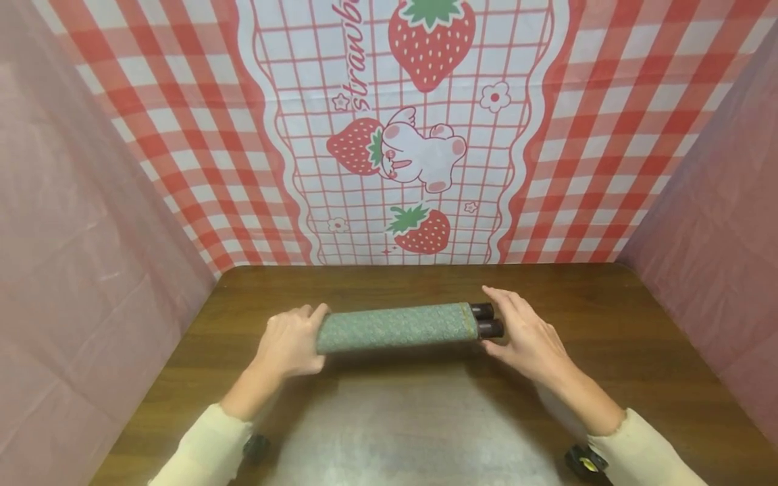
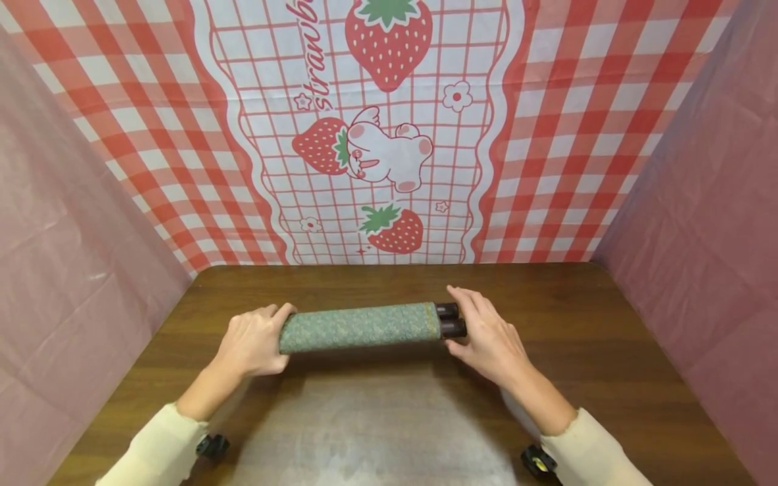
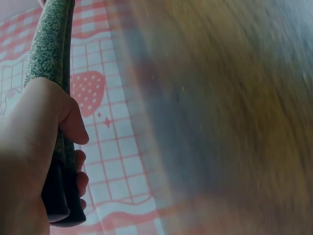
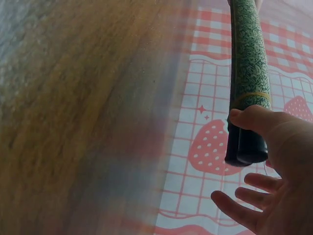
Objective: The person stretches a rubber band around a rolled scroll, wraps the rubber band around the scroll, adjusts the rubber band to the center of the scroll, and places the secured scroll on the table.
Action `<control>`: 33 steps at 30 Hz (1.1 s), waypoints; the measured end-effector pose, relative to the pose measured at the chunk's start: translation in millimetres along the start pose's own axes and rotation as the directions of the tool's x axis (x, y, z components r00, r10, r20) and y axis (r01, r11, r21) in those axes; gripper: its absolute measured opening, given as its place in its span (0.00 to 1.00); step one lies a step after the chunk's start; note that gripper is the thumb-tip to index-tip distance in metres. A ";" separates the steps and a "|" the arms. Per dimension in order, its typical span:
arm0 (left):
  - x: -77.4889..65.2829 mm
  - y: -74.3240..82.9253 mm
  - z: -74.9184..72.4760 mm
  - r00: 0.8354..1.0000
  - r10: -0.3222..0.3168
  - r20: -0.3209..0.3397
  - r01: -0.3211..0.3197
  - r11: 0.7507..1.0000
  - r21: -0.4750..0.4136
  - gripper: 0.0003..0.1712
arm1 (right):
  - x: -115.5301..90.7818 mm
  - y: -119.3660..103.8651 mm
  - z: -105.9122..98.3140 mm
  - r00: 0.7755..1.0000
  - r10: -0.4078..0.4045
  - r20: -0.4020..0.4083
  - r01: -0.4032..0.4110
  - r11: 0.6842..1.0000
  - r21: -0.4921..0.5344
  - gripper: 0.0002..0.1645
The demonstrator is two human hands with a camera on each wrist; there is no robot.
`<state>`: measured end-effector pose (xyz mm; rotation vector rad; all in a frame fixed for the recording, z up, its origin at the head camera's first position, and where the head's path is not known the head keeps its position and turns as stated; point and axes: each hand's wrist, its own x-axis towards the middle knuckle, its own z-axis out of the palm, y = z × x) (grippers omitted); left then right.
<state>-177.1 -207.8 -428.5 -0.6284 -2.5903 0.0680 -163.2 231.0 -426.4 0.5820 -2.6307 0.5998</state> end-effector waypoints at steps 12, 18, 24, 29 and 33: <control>11.3 23.3 1.3 0.993 0.101 -0.064 -0.099 0.994 0.038 0.43 | 5.4 8.0 -2.5 0.998 -0.040 0.039 0.045 0.991 -0.130 0.41; 18.0 29.9 -0.5 0.993 0.104 -0.054 -0.104 0.995 0.003 0.40 | 15.6 15.3 -6.3 0.998 -0.029 0.064 0.043 0.973 -0.226 0.34; 26.2 34.5 1.8 0.992 0.090 0.090 -0.087 0.996 -0.035 0.41 | 13.6 21.4 -7.9 0.996 -0.029 0.089 0.053 0.960 -0.275 0.30; 33.5 40.7 2.8 0.977 0.105 0.185 -0.096 0.994 -0.055 0.43 | 7.6 27.8 -11.8 0.995 -0.029 0.098 0.055 0.961 -0.272 0.29; 36.1 40.9 3.2 0.974 0.106 0.203 -0.096 0.994 -0.059 0.43 | 7.5 30.0 -13.4 0.995 -0.024 0.102 0.051 0.962 -0.268 0.28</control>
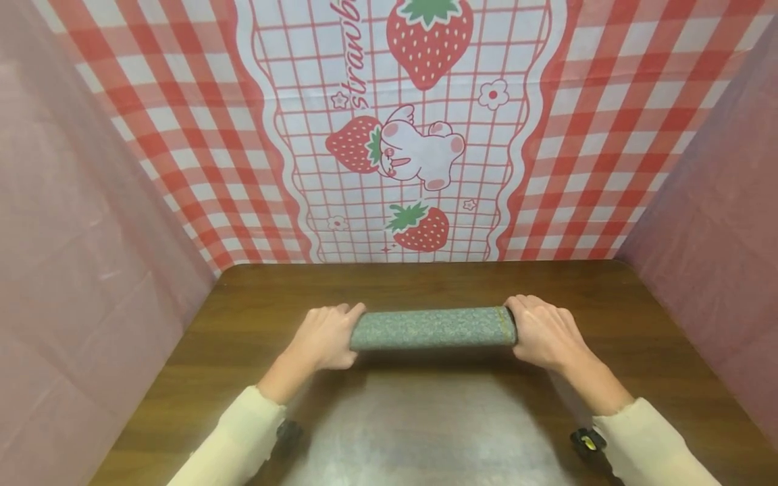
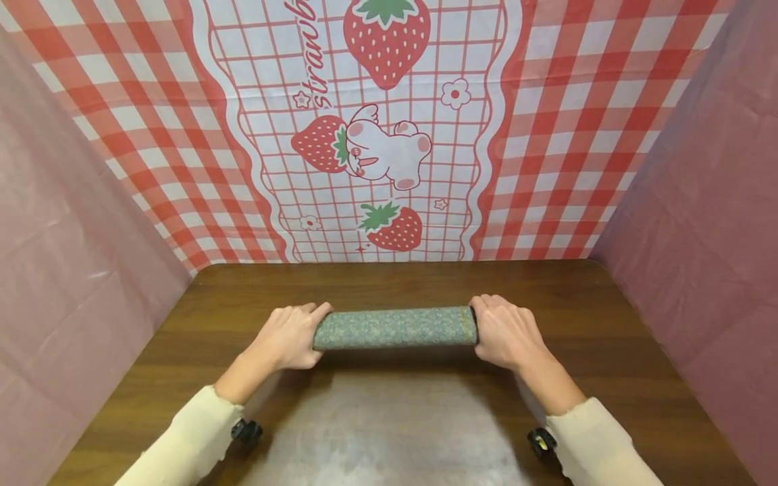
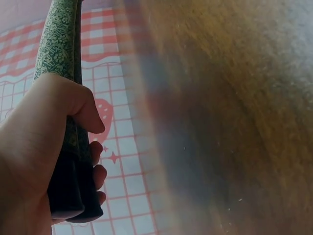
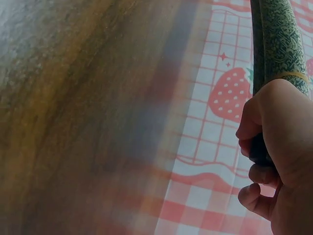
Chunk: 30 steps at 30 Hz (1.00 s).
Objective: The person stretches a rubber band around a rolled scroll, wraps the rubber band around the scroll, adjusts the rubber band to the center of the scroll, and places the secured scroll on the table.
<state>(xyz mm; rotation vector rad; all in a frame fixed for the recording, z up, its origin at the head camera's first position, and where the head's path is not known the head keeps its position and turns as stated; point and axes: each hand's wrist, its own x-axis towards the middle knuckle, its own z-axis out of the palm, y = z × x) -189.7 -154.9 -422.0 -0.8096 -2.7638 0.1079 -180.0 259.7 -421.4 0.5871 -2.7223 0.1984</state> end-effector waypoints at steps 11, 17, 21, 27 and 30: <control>2.1 -13.2 -7.4 0.998 -0.044 -0.036 0.042 0.997 -0.059 0.47 | 6.2 3.0 -1.5 0.999 0.027 -0.048 -0.025 0.999 0.034 0.29; -1.8 -24.8 -9.8 0.995 -0.100 -0.031 0.096 0.989 -0.110 0.40 | 6.2 5.8 -1.5 0.998 0.055 -0.039 -0.053 0.997 0.062 0.29; -2.9 -28.8 -6.9 0.995 -0.075 -0.065 0.067 0.990 -0.121 0.37 | 8.0 5.6 -0.4 0.998 0.046 -0.036 -0.044 0.997 0.066 0.29; -9.0 -30.5 0.3 0.990 -0.096 -0.100 0.080 0.986 -0.147 0.35 | 10.9 3.4 0.3 0.999 0.040 -0.006 -0.040 0.997 0.074 0.30; -12.3 -30.3 0.0 0.988 -0.107 -0.114 0.088 0.983 -0.160 0.35 | 11.2 2.2 -0.9 0.999 0.030 0.031 -0.033 0.994 0.106 0.36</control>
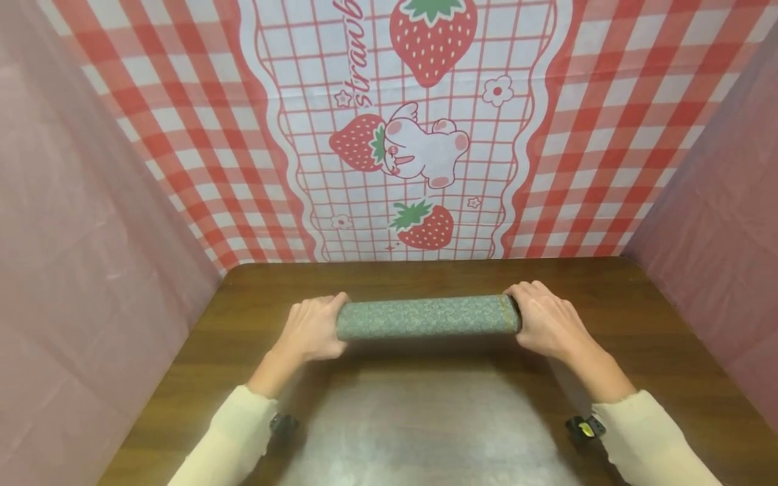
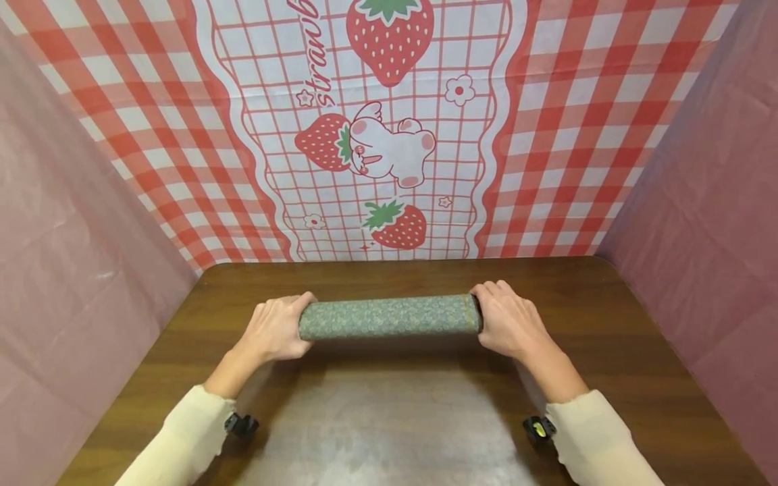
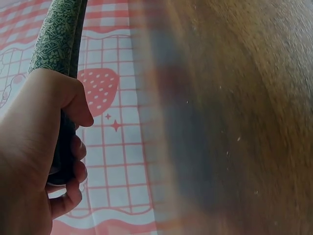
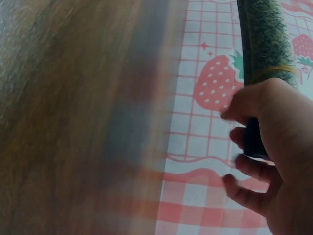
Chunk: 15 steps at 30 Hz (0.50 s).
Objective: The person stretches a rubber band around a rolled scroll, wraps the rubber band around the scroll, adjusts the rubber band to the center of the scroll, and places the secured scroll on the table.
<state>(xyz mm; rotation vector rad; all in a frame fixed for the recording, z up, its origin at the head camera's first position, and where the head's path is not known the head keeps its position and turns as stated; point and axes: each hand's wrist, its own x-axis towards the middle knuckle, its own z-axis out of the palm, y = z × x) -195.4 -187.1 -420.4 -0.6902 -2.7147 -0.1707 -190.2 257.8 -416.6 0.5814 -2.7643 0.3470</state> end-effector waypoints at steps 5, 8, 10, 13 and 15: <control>-3.5 -0.5 -2.0 0.999 -0.001 -0.051 0.001 1.000 -0.004 0.36 | -1.8 -1.5 -5.8 0.998 -0.036 0.058 0.030 0.995 0.099 0.47; -4.4 -2.1 -2.5 0.998 0.006 -0.069 -0.007 1.000 -0.011 0.36 | -2.7 -2.9 -8.4 0.997 -0.062 0.036 0.056 0.987 0.149 0.45; -4.5 -3.4 -2.4 0.997 0.010 -0.073 -0.011 1.000 -0.015 0.36 | -1.8 -3.8 -7.9 0.997 -0.083 0.001 0.081 0.981 0.178 0.46; -5.0 -5.8 -2.2 0.997 0.007 -0.073 -0.008 1.000 -0.020 0.37 | 1.7 -6.5 -4.8 0.994 -0.104 -0.041 0.110 0.969 0.220 0.47; -5.8 -7.2 -1.5 0.997 0.008 -0.072 -0.010 1.000 -0.018 0.36 | 2.8 -8.2 -2.1 0.993 -0.106 -0.058 0.116 0.965 0.235 0.47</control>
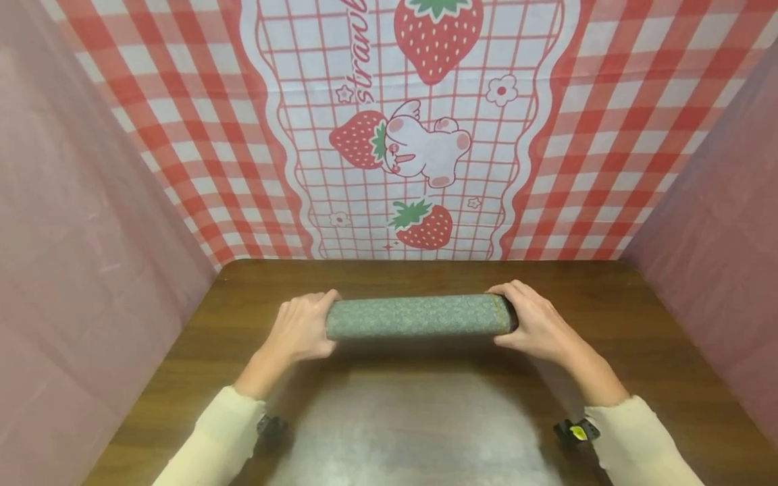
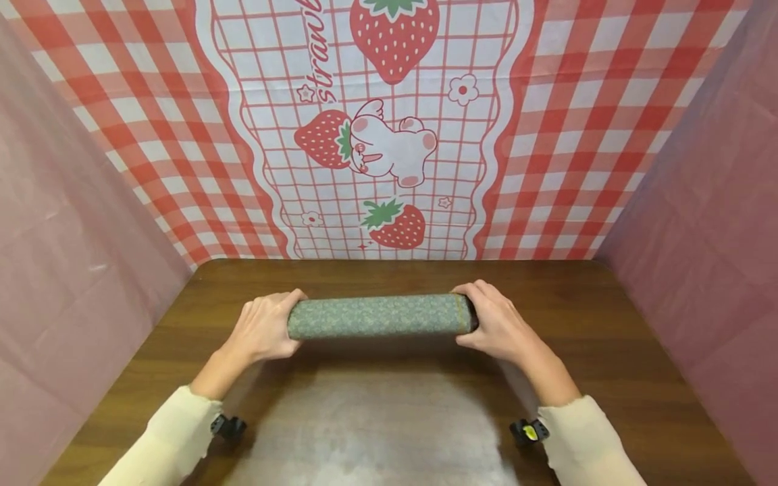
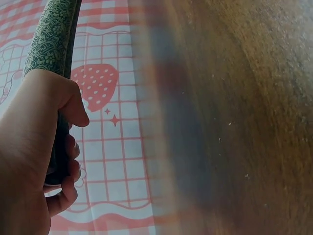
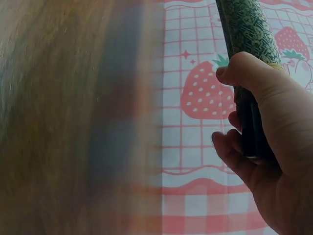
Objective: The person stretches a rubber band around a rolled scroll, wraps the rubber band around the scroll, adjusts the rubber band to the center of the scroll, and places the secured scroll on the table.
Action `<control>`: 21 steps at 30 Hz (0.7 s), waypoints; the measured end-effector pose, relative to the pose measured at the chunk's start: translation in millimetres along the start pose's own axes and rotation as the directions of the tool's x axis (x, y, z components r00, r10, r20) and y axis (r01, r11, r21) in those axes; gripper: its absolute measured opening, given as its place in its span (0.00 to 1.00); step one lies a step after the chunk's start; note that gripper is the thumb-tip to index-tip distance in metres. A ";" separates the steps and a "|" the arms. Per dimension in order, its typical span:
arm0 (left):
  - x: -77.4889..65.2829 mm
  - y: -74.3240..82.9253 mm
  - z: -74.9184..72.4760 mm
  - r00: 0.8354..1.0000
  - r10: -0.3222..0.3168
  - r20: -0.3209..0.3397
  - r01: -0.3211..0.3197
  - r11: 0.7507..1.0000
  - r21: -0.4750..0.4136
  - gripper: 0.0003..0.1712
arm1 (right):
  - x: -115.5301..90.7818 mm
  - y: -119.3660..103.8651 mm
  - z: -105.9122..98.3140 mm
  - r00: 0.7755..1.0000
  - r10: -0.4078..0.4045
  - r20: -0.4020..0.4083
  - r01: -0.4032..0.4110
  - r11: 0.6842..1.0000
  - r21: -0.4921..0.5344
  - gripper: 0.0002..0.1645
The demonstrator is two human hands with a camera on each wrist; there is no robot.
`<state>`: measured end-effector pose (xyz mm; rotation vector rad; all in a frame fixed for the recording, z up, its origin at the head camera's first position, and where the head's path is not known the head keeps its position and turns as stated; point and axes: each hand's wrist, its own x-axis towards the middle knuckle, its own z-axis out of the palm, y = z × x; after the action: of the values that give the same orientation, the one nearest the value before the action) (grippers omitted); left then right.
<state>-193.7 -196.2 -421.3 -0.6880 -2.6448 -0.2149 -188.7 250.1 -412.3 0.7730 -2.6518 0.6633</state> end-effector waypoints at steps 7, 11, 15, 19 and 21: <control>-0.3 1.7 1.8 0.999 0.036 0.011 -0.036 0.999 0.020 0.35 | -8.1 -4.0 5.7 0.999 0.038 0.005 -0.038 0.999 -0.016 0.47; -0.5 6.4 2.6 0.999 0.044 0.010 -0.044 0.999 0.031 0.35 | -11.8 -7.7 5.5 0.999 0.048 -0.015 -0.048 0.998 -0.039 0.46; -0.2 8.7 3.2 0.999 0.039 -0.011 -0.038 0.999 0.027 0.36 | -11.9 -10.4 4.4 0.998 0.039 -0.040 -0.041 0.997 -0.061 0.45; 1.6 10.1 6.0 0.999 0.034 -0.019 -0.034 0.999 0.018 0.35 | -13.3 -10.2 2.7 0.997 0.059 -0.039 -0.062 0.995 -0.084 0.47; 2.0 9.9 6.8 0.999 0.030 -0.021 -0.029 0.999 0.015 0.35 | -13.8 -9.8 1.7 0.997 0.065 -0.032 -0.067 0.994 -0.084 0.48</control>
<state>-192.7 -185.1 -426.2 -0.7155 -2.6120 -0.1929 -172.3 247.8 -416.0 0.6500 -2.6693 0.5692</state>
